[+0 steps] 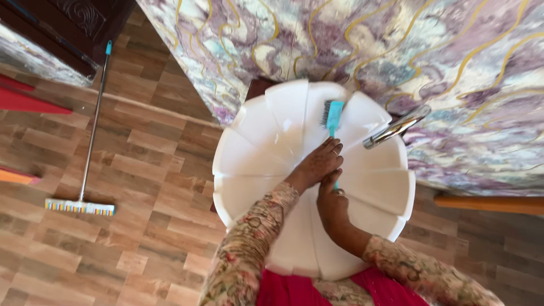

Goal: The person cleans a white petal-shaped washbasin by scrubbing the interior surfaces with a blue brush, then pouring purple liquid from a plastic jug into the sink and over the brush, and continuing to scrub different areas of the basin.

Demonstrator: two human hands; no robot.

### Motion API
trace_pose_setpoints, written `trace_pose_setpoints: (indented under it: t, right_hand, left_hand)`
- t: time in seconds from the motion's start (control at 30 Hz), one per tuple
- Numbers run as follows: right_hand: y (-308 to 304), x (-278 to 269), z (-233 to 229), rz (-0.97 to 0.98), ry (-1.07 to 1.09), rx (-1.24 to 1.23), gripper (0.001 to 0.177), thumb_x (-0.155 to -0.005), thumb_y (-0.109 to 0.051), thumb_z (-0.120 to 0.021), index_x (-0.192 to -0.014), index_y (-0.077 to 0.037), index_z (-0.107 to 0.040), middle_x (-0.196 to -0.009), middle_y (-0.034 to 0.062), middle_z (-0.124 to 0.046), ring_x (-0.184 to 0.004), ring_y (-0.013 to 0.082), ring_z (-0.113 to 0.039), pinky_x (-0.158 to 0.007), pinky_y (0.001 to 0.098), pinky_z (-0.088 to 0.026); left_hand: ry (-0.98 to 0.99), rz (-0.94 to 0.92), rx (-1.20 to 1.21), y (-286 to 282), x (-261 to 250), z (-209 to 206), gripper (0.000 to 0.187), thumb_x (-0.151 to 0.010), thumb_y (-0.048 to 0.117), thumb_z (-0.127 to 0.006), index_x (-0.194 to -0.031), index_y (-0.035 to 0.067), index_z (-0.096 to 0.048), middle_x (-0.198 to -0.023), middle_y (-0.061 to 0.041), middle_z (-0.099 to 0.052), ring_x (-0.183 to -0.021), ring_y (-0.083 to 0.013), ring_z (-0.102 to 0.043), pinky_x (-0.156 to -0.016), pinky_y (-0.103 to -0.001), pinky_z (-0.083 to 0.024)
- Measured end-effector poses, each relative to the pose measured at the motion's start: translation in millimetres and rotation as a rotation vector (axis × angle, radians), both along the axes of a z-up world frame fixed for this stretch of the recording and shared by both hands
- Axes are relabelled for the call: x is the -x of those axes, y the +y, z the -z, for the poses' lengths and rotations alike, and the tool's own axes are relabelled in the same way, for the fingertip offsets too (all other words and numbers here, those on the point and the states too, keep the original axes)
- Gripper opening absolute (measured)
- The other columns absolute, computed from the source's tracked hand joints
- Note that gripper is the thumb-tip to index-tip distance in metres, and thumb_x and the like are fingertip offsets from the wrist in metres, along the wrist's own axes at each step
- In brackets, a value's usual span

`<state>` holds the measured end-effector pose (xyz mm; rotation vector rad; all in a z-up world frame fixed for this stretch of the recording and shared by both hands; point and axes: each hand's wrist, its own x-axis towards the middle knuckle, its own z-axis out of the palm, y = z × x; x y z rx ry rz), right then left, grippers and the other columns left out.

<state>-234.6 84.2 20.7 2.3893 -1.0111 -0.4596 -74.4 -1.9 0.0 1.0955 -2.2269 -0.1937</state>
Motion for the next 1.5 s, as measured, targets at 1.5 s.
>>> trace_pose_setpoints:
  t: [1.5]
  right_hand:
    - [35, 60, -100, -0.473, -0.034, -1.030, 0.078, -0.095, -0.024, -0.054, -0.154, 0.005, -0.011, -0.156, 0.0392, -0.020, -0.077, 0.0442, -0.070, -0.069, 0.0537, -0.058]
  left_hand:
    - [-0.522, -0.894, -0.507, 213, 66, -8, 0.023, -0.081, 0.030, -0.063, -0.088, 0.012, -0.074, -0.090, -0.013, -0.072, -0.099, -0.0295, -0.066, -0.107, -0.050, -0.043]
